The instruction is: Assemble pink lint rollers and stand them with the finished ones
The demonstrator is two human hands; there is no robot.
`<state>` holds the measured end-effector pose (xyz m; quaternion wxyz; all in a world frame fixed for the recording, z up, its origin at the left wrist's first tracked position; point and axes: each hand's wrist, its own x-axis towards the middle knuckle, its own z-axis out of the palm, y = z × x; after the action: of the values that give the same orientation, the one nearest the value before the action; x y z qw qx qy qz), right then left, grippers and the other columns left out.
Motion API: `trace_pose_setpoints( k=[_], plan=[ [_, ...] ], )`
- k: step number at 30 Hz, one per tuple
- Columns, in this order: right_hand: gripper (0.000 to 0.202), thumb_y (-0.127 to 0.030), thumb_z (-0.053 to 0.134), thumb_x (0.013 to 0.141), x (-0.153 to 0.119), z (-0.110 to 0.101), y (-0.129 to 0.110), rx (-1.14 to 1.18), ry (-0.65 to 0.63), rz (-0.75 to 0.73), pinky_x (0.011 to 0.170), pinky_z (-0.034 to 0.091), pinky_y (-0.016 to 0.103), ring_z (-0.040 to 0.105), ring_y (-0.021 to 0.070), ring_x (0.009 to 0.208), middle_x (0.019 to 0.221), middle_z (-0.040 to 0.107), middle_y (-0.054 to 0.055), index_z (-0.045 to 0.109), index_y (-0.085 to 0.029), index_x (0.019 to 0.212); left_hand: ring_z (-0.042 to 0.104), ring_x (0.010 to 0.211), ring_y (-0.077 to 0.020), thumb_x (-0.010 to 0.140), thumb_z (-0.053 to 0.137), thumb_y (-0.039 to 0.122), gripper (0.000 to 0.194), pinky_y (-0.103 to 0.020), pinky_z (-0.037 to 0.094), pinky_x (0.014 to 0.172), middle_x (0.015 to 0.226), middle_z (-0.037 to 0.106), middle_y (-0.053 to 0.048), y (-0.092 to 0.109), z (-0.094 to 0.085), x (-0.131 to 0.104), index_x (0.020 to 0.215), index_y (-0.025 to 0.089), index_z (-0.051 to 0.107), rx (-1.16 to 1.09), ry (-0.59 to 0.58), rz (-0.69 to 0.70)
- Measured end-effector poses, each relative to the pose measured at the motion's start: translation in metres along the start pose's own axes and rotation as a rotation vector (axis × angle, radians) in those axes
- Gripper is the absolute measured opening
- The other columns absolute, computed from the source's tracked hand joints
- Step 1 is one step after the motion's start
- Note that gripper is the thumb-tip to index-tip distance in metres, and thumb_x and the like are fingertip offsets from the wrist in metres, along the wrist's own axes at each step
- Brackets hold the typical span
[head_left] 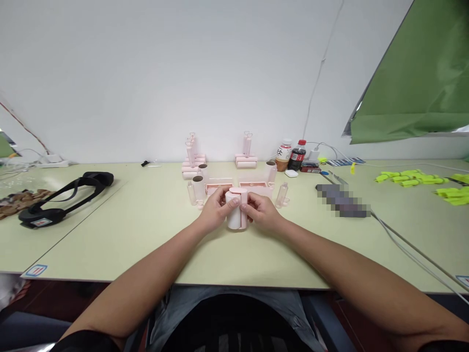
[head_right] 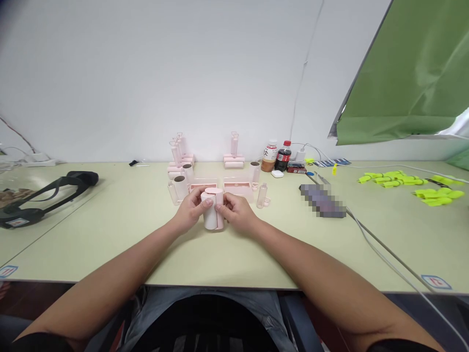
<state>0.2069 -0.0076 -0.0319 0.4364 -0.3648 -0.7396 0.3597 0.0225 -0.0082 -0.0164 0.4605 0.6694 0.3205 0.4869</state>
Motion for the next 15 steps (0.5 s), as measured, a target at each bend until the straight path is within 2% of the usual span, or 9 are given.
trace_pose_setpoints(
  k=[6, 15],
  plan=[
    [0.035, -0.051, 0.059, 0.085, -0.0014, 0.0007, 0.0007, 0.091, -0.036, -0.006, 0.044, 0.042, 0.024, 0.05, 0.011, 0.05, 0.066, 0.054, -0.002, 0.056, -0.017, 0.086, 0.058, 0.083, -0.018, 0.08, 0.066, 0.049, 0.043, -0.027, 0.046, 0.069, 0.094, 0.063, -0.006, 0.0058, -0.0005, -0.001, 0.106, 0.015, 0.063, -0.005, -0.04, 0.044],
    [0.037, -0.053, 0.057, 0.085, -0.0013, -0.0004, 0.0026, 0.11, -0.07, -0.014, 0.044, 0.041, 0.025, 0.049, 0.0112, 0.05, 0.068, 0.053, -0.001, 0.056, -0.016, 0.09, 0.058, 0.085, -0.0186, 0.079, 0.067, 0.048, 0.043, -0.028, 0.046, 0.072, 0.096, 0.064, -0.006, 0.0043, -0.002, -0.0006, 0.105, 0.015, 0.064, -0.002, -0.024, 0.04]
  ],
)
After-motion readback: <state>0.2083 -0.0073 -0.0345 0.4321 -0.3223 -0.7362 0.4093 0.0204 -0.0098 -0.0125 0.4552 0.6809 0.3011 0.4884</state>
